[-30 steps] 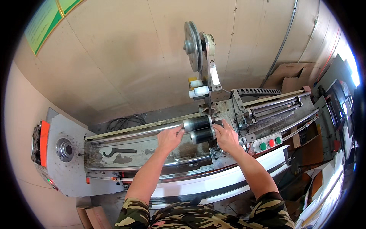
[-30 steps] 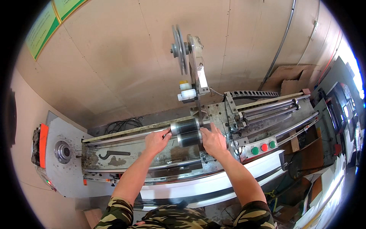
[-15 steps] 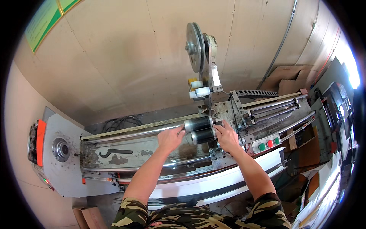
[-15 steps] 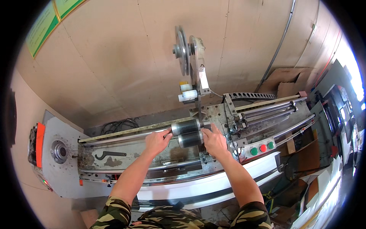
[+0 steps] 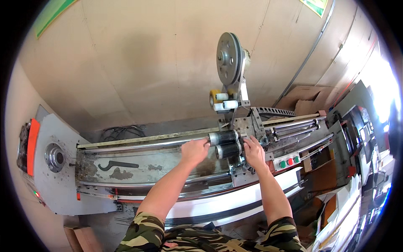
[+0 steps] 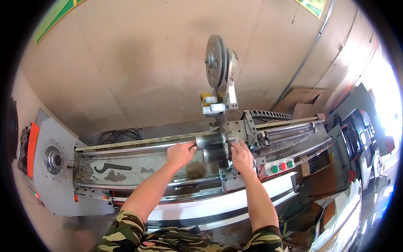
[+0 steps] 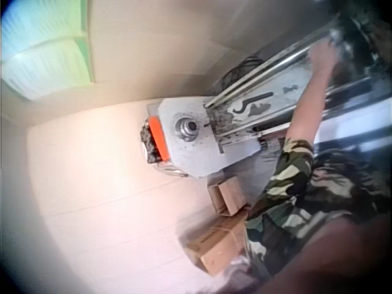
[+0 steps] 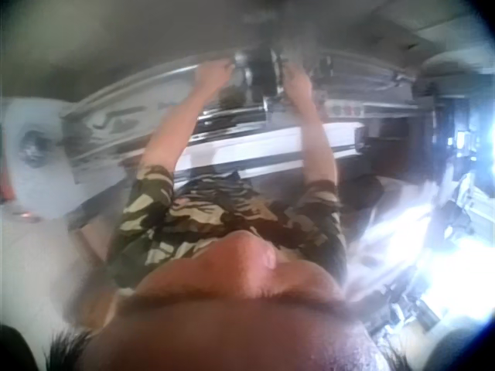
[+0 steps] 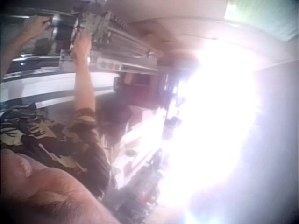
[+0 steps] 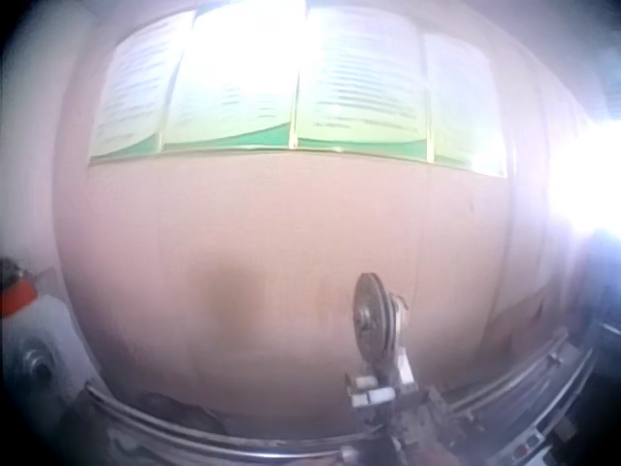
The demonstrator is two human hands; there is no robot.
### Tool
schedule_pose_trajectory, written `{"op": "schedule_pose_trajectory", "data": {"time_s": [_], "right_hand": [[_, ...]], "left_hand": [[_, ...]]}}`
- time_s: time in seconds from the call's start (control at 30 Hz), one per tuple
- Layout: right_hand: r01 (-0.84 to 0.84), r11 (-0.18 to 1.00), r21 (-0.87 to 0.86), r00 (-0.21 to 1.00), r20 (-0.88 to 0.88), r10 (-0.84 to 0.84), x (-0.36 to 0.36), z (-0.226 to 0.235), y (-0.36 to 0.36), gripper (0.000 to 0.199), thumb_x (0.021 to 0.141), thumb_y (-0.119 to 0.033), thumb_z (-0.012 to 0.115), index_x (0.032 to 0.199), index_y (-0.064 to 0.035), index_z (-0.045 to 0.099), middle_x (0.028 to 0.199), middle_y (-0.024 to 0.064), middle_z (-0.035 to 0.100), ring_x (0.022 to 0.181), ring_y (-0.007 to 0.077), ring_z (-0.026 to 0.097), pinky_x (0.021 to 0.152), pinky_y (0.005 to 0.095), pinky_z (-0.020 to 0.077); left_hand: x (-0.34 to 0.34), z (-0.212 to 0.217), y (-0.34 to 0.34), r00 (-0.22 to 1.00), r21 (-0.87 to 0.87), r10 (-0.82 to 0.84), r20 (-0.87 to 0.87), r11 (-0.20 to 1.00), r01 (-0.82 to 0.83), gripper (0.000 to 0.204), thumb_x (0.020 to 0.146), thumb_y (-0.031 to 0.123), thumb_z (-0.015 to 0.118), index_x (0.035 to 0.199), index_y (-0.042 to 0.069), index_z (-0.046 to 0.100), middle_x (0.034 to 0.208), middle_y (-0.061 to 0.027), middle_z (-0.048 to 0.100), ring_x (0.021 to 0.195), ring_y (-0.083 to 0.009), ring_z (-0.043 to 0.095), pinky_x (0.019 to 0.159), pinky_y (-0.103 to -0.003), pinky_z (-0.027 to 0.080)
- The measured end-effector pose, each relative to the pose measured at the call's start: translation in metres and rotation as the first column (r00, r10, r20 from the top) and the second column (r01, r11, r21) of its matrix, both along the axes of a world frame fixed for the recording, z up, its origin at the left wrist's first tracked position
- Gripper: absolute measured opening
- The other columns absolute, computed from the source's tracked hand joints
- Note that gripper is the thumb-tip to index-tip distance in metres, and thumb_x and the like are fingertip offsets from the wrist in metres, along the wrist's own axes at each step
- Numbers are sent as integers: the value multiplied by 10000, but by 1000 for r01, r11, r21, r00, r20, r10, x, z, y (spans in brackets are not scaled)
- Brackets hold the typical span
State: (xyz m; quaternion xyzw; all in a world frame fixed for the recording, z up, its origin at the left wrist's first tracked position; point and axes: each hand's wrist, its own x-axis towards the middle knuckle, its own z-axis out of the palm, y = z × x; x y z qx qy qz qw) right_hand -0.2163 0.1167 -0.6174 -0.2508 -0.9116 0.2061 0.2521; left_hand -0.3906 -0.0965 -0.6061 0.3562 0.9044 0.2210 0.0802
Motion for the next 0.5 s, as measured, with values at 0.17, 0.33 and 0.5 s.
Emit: {"op": "schedule_pose_trajectory", "data": {"time_s": [0.17,0.33,0.5], "right_hand": [[-13,978,206,995,-92,32,5,23,-18,228,929,-111,607,1114,-11,694,1211,244,655,1098,430,629,944,476,510],[-58,965,256,989,-117,91,-6,50,-63,177,897,-84,642,1047,-20,712,1116,196,694,1018,387,660,901,453,530],[-131,961,243,988,-49,147,-12,41,-98,153,827,-56,684,976,-33,710,1015,147,710,940,356,670,834,433,544]], "left_hand": [[1,-4,5,1000,43,-1,15,999,1,328,951,432,559,1195,279,718,895,-149,739,892,-358,708,769,-497,546],[-2,-5,6,998,53,-27,64,998,24,290,952,386,565,1141,235,727,889,-149,736,866,-359,711,748,-505,538],[4,-6,21,990,62,-65,122,996,57,297,948,360,571,1143,195,723,894,-156,736,871,-358,711,753,-505,532]]}}
